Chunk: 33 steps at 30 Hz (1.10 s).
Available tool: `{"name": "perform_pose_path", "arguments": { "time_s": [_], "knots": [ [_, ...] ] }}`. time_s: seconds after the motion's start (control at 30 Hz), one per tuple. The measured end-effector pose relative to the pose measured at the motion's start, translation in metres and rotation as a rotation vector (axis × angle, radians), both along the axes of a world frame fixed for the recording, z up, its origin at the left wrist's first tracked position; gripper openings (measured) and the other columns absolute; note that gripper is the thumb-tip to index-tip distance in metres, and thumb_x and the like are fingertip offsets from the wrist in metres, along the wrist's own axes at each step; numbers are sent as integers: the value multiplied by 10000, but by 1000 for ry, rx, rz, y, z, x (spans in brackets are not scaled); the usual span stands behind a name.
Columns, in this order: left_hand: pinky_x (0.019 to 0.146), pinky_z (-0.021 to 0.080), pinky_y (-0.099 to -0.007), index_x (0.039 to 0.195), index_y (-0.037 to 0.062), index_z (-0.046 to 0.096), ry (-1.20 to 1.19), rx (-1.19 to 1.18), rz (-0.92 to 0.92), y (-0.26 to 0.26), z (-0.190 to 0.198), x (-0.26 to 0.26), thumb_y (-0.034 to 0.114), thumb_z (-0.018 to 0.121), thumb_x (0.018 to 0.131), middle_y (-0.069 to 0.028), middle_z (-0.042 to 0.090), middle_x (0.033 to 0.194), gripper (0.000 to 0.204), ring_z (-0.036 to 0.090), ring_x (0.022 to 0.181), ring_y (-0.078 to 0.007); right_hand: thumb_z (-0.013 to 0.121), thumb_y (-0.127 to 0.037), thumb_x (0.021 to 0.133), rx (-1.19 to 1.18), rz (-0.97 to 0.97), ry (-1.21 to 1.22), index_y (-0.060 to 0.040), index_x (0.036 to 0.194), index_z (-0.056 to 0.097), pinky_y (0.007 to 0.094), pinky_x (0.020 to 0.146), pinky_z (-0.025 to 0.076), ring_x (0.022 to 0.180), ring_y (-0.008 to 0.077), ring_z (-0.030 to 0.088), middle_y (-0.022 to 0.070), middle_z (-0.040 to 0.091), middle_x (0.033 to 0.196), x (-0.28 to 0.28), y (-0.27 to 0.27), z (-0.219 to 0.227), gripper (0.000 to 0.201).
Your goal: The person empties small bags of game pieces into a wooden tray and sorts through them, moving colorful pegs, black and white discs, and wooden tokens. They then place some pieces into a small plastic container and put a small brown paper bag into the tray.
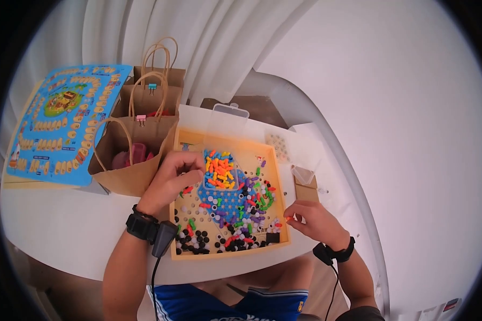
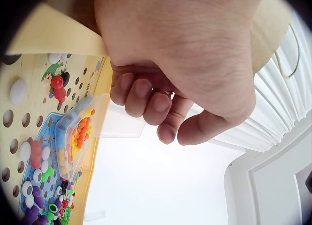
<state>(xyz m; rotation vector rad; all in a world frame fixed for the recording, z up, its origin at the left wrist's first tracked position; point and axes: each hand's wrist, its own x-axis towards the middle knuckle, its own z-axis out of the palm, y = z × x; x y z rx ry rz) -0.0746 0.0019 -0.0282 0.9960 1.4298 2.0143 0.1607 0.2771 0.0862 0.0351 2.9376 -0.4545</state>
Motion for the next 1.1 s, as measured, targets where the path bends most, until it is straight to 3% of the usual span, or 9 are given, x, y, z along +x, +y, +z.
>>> {"name": "perform_pose_path", "arguments": {
  "time_s": [0.37,0.87,0.97,1.1],
  "knots": [
    [631,364,-238,826,7,597,20,2,1,-2,1,-1,106,657,902,27,552,760,138,481,699,-51,743,-67,910,17,63,29,-32,1010,707,372,706,554,779,260,681,114,690,930,-17,15,-13,112],
    [623,391,-249,799,-9,589,5,-63,27,0,4,0,98,630,873,-14,567,738,136,518,689,-79,731,-34,893,-272,77,178,-32,1029,713,351,710,551,793,253,685,123,690,976,-66,30,-34,137],
    [625,379,-259,797,-5,579,30,-76,43,-1,5,0,107,630,868,-14,556,741,142,505,691,-88,730,-88,903,-266,81,146,-37,1026,717,404,741,562,826,331,689,139,683,949,-67,25,-33,135],
    [627,362,-263,788,-6,563,38,-76,30,-2,1,-3,96,631,857,-21,548,736,140,491,688,-101,723,-85,901,-332,46,87,-43,1028,716,423,748,559,841,348,683,138,684,959,-62,28,-35,134]
  ]
}}
